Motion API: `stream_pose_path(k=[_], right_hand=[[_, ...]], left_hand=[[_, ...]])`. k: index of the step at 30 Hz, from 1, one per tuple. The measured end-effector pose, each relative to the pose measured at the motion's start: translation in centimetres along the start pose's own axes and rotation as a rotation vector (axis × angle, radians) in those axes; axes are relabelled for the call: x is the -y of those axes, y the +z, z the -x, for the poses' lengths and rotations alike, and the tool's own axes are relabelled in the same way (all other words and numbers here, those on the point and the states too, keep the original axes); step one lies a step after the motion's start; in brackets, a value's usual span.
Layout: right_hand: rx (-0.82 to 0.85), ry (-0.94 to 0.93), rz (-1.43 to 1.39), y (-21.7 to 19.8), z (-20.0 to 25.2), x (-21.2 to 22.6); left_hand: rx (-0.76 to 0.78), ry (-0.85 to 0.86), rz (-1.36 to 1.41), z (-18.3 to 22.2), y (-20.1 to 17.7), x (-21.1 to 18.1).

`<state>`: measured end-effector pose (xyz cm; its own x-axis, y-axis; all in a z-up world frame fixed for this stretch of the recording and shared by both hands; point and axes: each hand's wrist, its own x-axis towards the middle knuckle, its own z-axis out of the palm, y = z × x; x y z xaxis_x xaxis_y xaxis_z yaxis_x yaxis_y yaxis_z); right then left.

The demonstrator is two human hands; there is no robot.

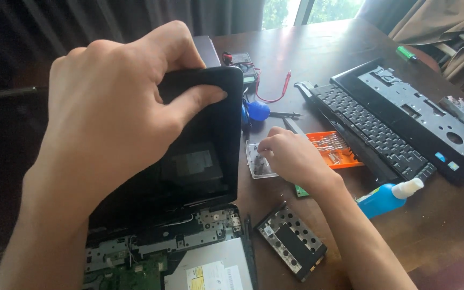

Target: Routing antenna cables into the plastic frame of a laptop screen assembly using a small tool.

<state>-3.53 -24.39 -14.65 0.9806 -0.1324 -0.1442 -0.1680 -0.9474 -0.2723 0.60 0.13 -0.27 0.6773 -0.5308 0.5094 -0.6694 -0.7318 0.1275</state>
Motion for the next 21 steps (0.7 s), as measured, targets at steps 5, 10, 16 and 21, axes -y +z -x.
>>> stream_pose_path(k=[5, 10, 16, 21], right_hand=[[0.026, -0.026, 0.003, 0.3, -0.3, 0.1], [0.021, -0.052, 0.005, 0.3, -0.1, 0.3], [0.043, -0.070, 0.023, 0.3, 0.2, 0.4], [-0.092, -0.095, -0.062, -0.7, 0.7, 0.1]], left_hand=[[0.003, 0.017, -0.003, -0.2, 0.1, 0.2], [0.012, 0.021, 0.019, -0.1, 0.0, 0.2], [0.002, 0.027, 0.009, -0.2, 0.1, 0.3], [0.017, 0.028, 0.012, -0.6, -0.1, 0.2]])
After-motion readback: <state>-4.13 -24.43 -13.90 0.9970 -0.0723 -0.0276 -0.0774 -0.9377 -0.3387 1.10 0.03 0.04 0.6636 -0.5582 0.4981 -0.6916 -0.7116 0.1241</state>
